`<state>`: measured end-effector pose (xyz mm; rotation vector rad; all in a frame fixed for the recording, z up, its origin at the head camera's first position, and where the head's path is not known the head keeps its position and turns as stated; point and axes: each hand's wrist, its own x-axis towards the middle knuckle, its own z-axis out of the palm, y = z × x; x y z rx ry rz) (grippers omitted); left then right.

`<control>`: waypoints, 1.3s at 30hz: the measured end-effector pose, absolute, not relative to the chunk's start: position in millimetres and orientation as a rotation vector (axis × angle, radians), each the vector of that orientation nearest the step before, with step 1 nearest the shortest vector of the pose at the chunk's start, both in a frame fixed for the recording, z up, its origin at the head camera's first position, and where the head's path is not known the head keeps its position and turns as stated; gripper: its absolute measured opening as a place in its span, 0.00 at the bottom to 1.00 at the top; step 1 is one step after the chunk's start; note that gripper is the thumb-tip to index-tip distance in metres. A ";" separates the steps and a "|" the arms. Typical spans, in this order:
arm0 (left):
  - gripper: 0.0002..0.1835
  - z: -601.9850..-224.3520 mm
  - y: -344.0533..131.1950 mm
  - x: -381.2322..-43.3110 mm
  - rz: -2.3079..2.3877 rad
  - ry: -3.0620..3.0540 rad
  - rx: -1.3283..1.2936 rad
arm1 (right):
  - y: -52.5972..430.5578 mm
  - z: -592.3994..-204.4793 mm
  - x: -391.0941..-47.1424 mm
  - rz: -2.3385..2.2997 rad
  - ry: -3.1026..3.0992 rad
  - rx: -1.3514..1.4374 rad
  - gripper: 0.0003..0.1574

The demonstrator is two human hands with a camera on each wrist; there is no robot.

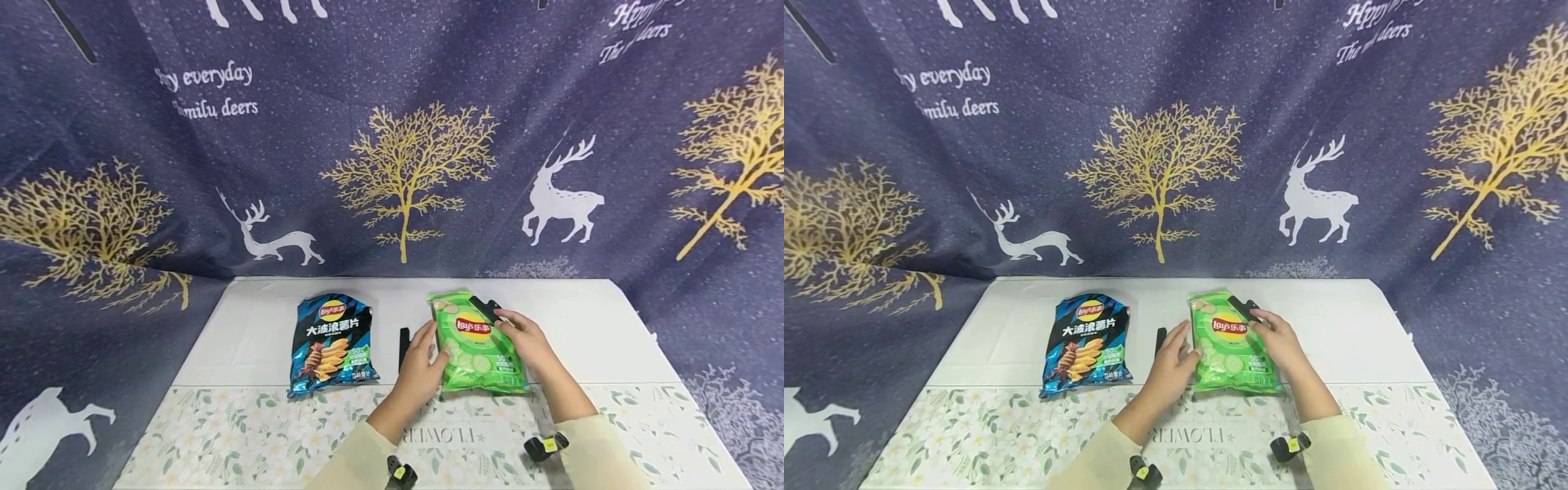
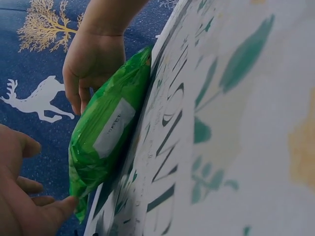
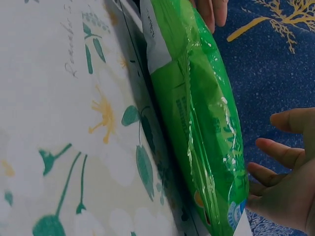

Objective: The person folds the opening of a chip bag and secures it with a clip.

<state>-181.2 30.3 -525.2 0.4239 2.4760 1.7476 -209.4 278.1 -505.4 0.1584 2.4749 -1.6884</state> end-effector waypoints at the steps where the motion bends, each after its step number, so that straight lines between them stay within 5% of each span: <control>1: 0.34 -524.6 29.8 -181.3 1.753 2.475 0.419 | 277.7 -505.0 -209.4 -1.692 2.476 0.165 0.33; 39: 0.31 -502.1 -1.3 -188.2 1.706 2.633 0.354 | 247.4 -490.9 -206.6 -1.802 2.450 -0.075 0.35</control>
